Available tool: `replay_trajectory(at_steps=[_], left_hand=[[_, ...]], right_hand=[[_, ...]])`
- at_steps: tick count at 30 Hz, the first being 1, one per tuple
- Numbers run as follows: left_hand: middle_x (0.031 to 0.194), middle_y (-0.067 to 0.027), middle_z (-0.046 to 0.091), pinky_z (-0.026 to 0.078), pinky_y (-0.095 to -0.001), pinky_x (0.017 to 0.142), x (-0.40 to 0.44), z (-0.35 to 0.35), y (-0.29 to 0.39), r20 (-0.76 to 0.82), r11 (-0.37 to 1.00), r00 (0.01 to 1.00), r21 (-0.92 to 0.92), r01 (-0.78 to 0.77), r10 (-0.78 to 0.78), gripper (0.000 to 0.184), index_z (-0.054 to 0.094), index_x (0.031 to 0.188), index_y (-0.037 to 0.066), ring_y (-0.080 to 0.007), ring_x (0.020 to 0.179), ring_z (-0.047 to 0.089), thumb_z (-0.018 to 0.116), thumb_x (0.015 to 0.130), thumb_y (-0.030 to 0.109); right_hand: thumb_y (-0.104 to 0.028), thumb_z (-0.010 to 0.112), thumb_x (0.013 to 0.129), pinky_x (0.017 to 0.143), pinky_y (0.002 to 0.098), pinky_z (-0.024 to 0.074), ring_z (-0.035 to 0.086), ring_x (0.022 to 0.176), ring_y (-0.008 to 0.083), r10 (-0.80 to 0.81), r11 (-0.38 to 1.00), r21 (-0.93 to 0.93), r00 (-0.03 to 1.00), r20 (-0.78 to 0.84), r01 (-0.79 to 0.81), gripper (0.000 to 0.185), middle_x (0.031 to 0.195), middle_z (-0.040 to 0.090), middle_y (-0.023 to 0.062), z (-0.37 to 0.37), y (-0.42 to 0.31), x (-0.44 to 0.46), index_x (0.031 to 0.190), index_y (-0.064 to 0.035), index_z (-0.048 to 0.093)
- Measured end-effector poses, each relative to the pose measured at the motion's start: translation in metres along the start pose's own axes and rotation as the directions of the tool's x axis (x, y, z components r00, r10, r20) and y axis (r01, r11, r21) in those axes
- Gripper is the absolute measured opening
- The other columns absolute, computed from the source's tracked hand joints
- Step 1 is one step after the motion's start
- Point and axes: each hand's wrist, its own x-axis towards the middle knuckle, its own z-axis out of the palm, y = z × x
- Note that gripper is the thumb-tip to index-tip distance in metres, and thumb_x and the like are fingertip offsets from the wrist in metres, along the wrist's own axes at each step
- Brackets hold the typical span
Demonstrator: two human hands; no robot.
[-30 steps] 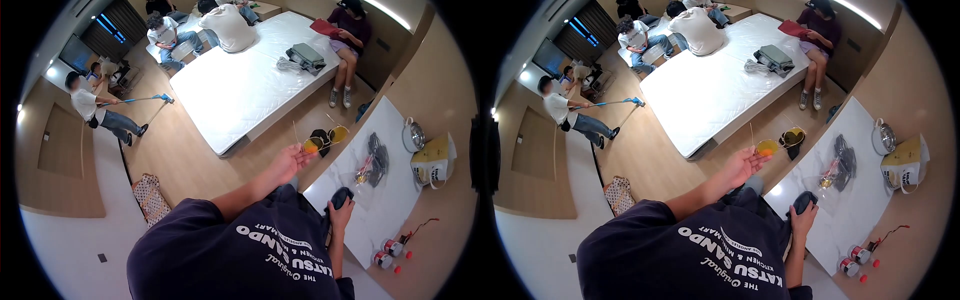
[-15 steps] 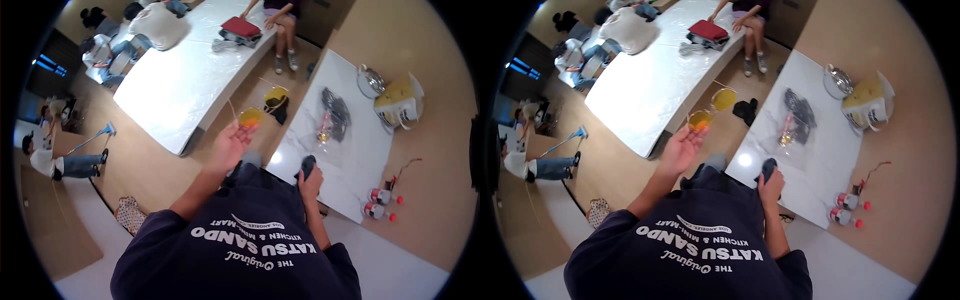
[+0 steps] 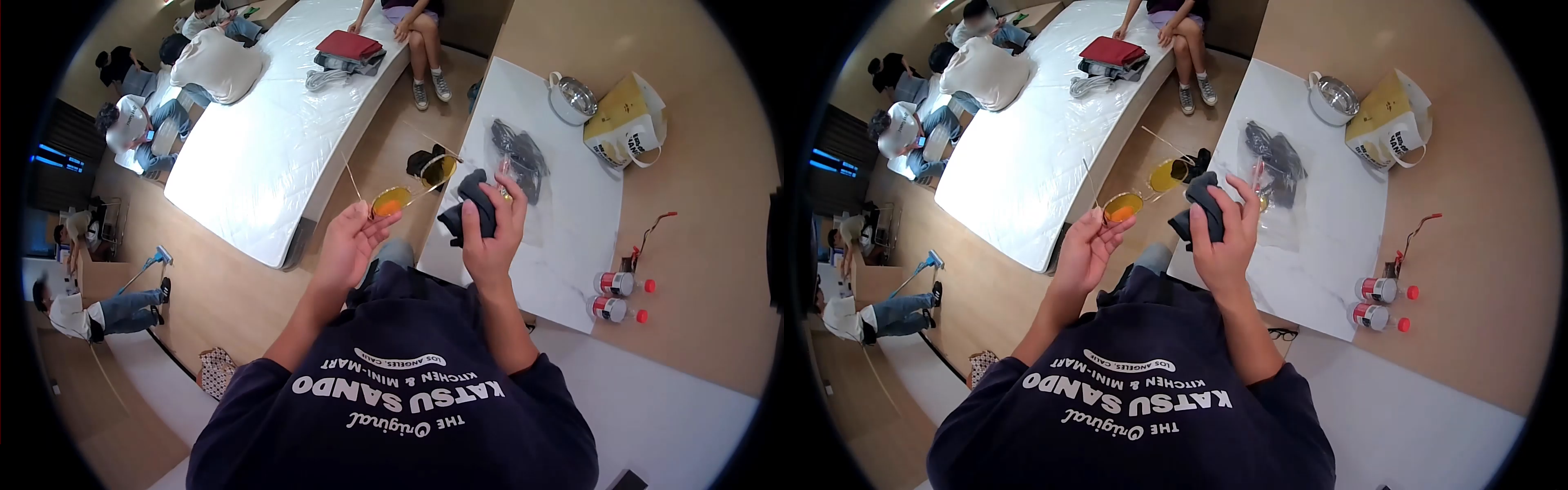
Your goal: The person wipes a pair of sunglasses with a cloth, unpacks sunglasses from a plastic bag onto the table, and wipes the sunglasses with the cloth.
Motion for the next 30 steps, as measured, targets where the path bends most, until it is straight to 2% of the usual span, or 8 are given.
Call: replay_trajectory(at_steps=[5,8,11,15,18,22,29,30], left_hand=[[0.122,-0.0190,0.068,0.058,-0.0296,0.083,-0.010,0.007,0.000,0.018,0.992,0.999,0.114,-0.045,0.043,0.019,0.054,0.102,0.006,-0.0264,0.108,0.071,0.044,0.110,0.021],[0.122,-0.0191,0.068,0.060,-0.0298,0.082,-0.010,-0.001,-0.003,0.042,0.986,0.995,0.140,-0.093,0.088,0.019,0.054,0.103,0.007,-0.0247,0.103,0.073,0.045,0.110,0.021],[0.122,-0.0195,0.068,0.060,-0.0302,0.082,-0.013,0.007,-0.003,0.025,0.996,1.000,0.085,-0.021,0.019,0.018,0.055,0.103,0.007,-0.0243,0.105,0.072,0.045,0.110,0.021],[0.122,-0.0182,0.068,0.061,-0.0301,0.081,-0.007,0.009,-0.009,0.053,0.999,0.999,0.051,0.003,-0.005,0.018,0.055,0.103,0.007,-0.0239,0.104,0.072,0.044,0.110,0.020],[0.122,-0.0168,0.068,0.060,-0.0297,0.081,-0.006,0.008,-0.009,0.060,0.998,0.998,0.056,0.011,-0.014,0.018,0.056,0.104,0.007,-0.0236,0.104,0.072,0.044,0.110,0.020],[0.120,-0.0144,0.069,0.057,-0.0301,0.082,-0.006,0.012,-0.012,0.081,0.999,0.996,-0.007,0.046,-0.045,0.019,0.057,0.109,0.006,-0.0234,0.105,0.072,0.045,0.110,0.021],[0.106,-0.0087,0.069,0.057,-0.0266,0.078,-0.011,0.025,-0.006,0.022,0.995,0.996,-0.056,0.086,-0.085,0.020,0.059,0.114,0.005,-0.0144,0.090,0.069,0.045,0.109,0.018],[0.105,-0.0084,0.069,0.057,-0.0265,0.078,-0.010,0.023,-0.007,0.039,0.993,0.996,-0.076,0.089,-0.086,0.020,0.059,0.114,0.004,-0.0143,0.089,0.069,0.045,0.109,0.018]], right_hand=[[-0.007,0.077,0.083,0.089,0.0397,0.0556,0.068,0.107,0.0348,-0.152,0.987,0.074,0.969,0.193,0.140,0.035,0.124,0.065,0.0167,0.016,-0.001,-0.009,0.117,-0.0017,0.068],[-0.007,0.078,0.082,0.087,0.0387,0.0562,0.068,0.106,0.0343,-0.093,0.995,-0.042,0.995,0.047,0.095,0.035,0.123,0.066,0.0161,0.013,0.012,0.002,0.116,-0.0016,0.069],[-0.006,0.079,0.081,0.086,0.0379,0.0567,0.069,0.104,0.0337,-0.138,0.990,-0.037,0.990,0.008,0.138,0.036,0.123,0.066,0.0152,0.013,0.007,0.003,0.116,-0.0020,0.070],[-0.004,0.080,0.078,0.085,0.0379,0.0568,0.069,0.102,0.0316,-0.246,0.969,0.062,0.959,0.143,0.239,0.038,0.120,0.068,0.0141,0.019,-0.002,-0.002,0.116,-0.0034,0.071],[-0.004,0.080,0.077,0.083,0.0379,0.0568,0.069,0.099,0.0311,-0.143,0.989,-0.038,0.989,-0.047,0.141,0.038,0.120,0.068,0.0138,0.018,0.012,0.012,0.115,-0.0037,0.072],[-0.001,0.078,0.077,0.082,0.0373,0.0566,0.069,0.097,0.0312,-0.301,0.953,0.009,0.948,0.100,0.302,0.039,0.118,0.069,0.0139,0.016,-0.007,0.008,0.115,-0.0034,0.071],[-0.002,0.080,0.073,0.078,0.0373,0.0560,0.069,0.089,0.0295,-0.296,0.954,-0.073,0.954,-0.055,0.292,0.041,0.117,0.069,0.0131,0.018,0.006,0.022,0.114,-0.0046,0.073],[-0.002,0.080,0.072,0.075,0.0364,0.0556,0.068,0.087,0.0282,-0.350,0.936,-0.026,0.935,0.060,0.352,0.043,0.117,0.070,0.0129,0.015,-0.003,0.019,0.114,-0.0046,0.072]])
